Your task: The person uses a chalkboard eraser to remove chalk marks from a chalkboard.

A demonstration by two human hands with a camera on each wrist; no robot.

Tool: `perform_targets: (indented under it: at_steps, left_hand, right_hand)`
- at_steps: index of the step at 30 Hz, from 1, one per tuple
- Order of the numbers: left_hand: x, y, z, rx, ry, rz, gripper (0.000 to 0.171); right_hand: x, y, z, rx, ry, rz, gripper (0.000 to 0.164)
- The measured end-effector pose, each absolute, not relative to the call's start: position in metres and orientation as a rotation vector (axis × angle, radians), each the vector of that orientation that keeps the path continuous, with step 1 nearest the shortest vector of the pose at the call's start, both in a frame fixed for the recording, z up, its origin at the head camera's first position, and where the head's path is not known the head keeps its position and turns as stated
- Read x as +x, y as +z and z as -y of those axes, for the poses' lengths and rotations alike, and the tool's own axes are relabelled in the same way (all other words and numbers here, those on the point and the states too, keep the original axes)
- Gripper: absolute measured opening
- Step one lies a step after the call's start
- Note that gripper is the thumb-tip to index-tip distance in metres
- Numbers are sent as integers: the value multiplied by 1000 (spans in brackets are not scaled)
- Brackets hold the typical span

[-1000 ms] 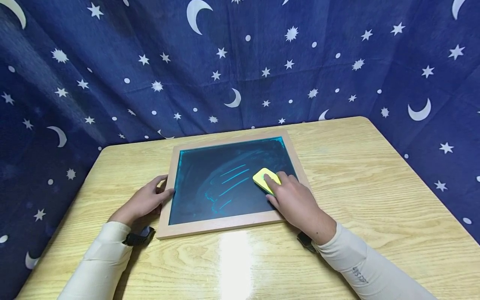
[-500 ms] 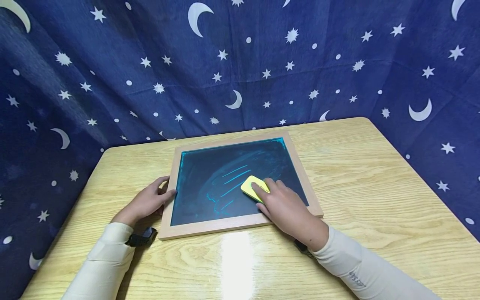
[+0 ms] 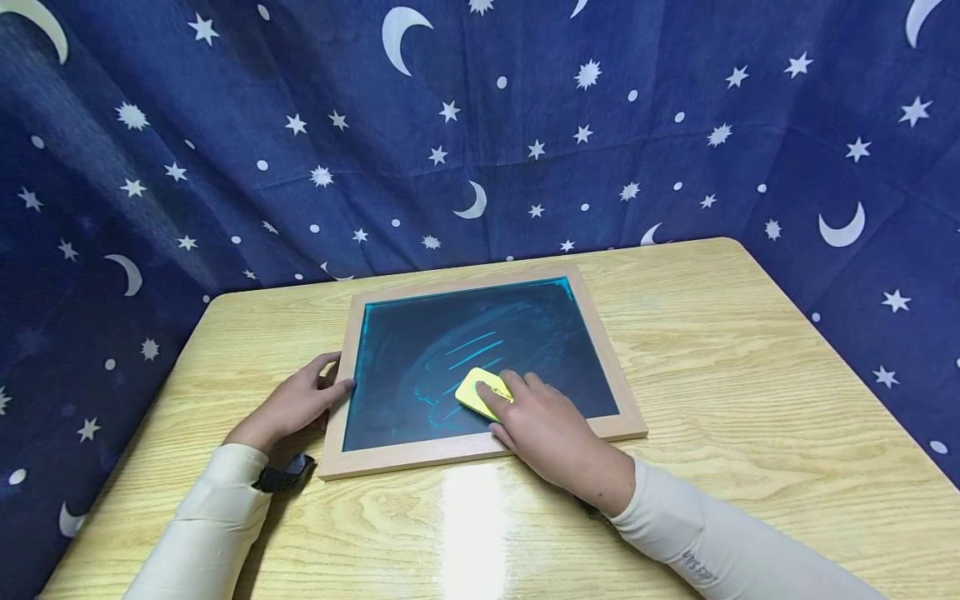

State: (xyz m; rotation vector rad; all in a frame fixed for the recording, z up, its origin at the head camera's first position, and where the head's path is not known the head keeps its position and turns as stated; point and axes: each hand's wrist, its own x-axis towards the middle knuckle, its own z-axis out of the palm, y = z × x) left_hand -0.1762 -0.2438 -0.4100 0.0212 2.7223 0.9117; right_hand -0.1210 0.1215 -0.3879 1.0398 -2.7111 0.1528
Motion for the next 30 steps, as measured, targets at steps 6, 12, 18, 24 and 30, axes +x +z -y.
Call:
perform_targets:
  at_steps: [6, 12, 18, 24, 30]
  left_hand:
    - [-177, -409, 243, 11, 898, -2721, 71]
    - [-176, -407, 242, 5, 897, -2720, 70]
    - [-176, -408, 242, 0, 867, -2732, 71]
    - [-175, -409, 242, -8, 844, -2741, 72]
    - [-176, -408, 242, -5, 839, -2745, 73]
  right_hand:
    - [-116, -386, -112, 1077, 140, 2711, 52]
    - [-110, -385, -104, 1119, 143, 2702, 52]
    - [-107, -387, -99, 1135, 114, 2680, 52]
    - [-106, -387, -99, 1113, 119, 2710, 52]
    - [-108, -386, -100, 1083, 126, 2726, 52]
